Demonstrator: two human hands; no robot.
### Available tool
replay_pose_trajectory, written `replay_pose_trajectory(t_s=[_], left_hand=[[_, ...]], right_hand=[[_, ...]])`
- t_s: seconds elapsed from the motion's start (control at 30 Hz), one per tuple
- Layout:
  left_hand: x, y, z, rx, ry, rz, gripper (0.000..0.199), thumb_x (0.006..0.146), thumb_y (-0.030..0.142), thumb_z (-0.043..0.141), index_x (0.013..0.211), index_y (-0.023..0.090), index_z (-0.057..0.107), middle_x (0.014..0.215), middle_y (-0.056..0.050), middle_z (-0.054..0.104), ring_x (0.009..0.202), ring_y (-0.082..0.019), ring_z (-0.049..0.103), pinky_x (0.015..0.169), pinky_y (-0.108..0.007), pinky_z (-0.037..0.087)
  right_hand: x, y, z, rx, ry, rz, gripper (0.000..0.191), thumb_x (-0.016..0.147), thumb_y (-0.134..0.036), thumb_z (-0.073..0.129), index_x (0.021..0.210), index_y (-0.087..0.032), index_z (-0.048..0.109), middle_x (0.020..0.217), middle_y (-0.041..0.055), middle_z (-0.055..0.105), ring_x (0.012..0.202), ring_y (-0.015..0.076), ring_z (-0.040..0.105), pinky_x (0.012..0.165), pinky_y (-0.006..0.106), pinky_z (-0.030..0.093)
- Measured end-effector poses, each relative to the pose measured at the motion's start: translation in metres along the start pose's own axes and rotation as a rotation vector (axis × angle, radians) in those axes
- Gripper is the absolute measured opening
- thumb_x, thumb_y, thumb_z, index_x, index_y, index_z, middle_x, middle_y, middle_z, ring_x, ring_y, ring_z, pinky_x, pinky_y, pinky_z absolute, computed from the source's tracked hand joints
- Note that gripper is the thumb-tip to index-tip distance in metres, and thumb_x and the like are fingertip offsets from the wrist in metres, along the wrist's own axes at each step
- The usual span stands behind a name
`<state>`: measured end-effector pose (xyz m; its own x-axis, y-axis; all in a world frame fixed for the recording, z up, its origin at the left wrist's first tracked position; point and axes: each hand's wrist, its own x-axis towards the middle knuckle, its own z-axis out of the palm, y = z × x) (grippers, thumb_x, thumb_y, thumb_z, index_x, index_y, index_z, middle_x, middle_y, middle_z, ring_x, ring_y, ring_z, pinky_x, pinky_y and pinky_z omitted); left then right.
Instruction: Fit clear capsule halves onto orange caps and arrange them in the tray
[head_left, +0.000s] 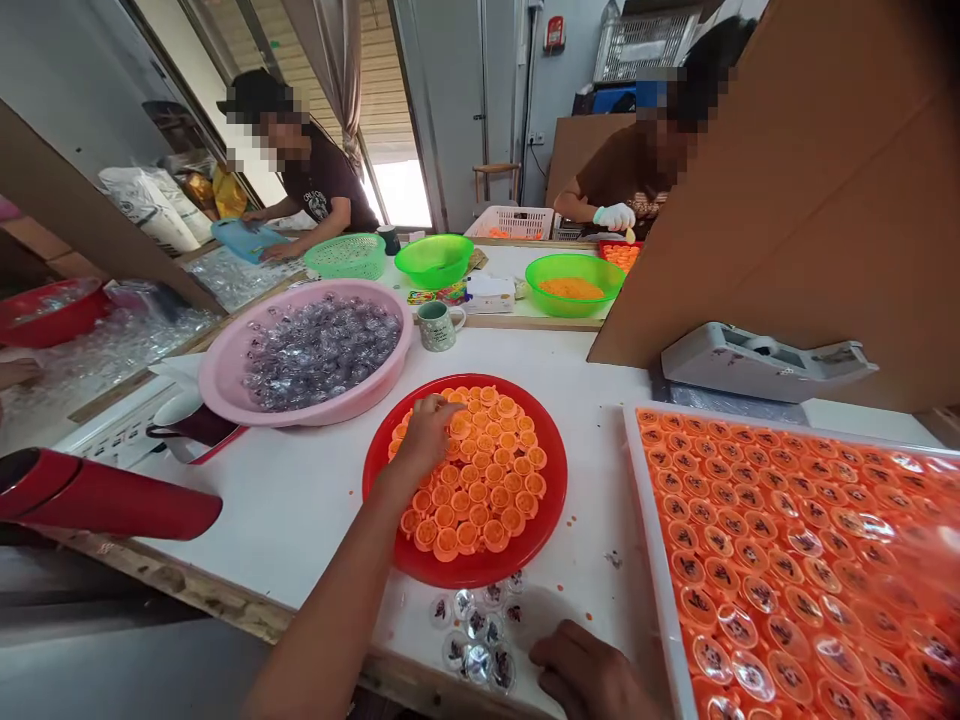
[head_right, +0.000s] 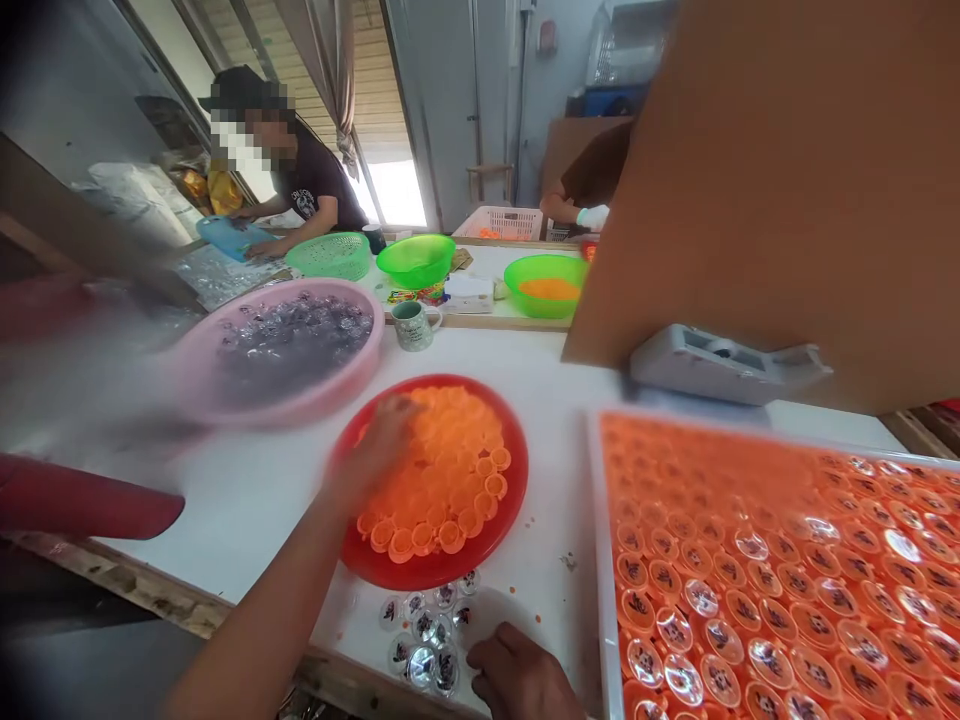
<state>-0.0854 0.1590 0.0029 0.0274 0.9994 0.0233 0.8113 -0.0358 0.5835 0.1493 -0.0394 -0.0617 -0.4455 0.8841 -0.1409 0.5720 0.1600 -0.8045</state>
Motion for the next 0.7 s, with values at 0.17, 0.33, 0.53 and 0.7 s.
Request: replay_pose_trajectory(t_s=[0.17,0.33,0.53,0.7], left_hand=[[0.010,-0.002,0.001,0.128,-0.090,0.141,0.031,0.076,0.001,0.056,0.096,0.021,0.068,0.131,-0.009,0.050,0.127,-0.030,0.040,0.102,-0.047,0.038],[0.010,0.003,0.003,0.160,-0.156,0.237,0.017,0.075,0.005,0.058,0.088,0.013,0.067,0.126,-0.011,0.051,0.128,-0.035,0.037,0.107,-0.051,0.031],[-0.036,0.017,-0.002,0.033,-0.264,0.294,0.023,0.079,0.013,0.054,0.099,0.019,0.062,0.100,-0.001,0.065,0.096,-0.020,0.059,0.090,-0.034,0.047],[-0.081,0.015,0.002,-0.282,-0.312,0.107,0.016,0.076,0.020,0.058,0.090,0.023,0.064,0.093,0.001,0.068,0.082,-0.017,0.063,0.072,-0.027,0.051]], right_hand=[[0.011,-0.012,-0.002,0.010,-0.063,0.013,0.027,0.085,-0.007,0.046,0.091,-0.022,0.068,0.085,0.0042,0.066,0.075,0.0168,0.065,0.068,0.024,0.048],[0.002,-0.009,-0.014,-0.007,-0.020,0.160,0.023,0.087,-0.007,0.045,0.088,-0.017,0.065,0.087,0.0070,0.065,0.081,0.0205,0.063,0.074,0.030,0.047],[0.003,-0.003,-0.007,-0.015,-0.072,0.174,0.022,0.084,-0.002,0.045,0.079,-0.018,0.060,0.082,0.0041,0.059,0.074,0.0170,0.057,0.069,0.028,0.045],[0.017,-0.024,0.003,0.127,-0.077,0.027,0.034,0.083,-0.005,0.055,0.111,-0.023,0.060,0.106,0.0051,0.058,0.090,0.0175,0.059,0.080,0.029,0.047]])
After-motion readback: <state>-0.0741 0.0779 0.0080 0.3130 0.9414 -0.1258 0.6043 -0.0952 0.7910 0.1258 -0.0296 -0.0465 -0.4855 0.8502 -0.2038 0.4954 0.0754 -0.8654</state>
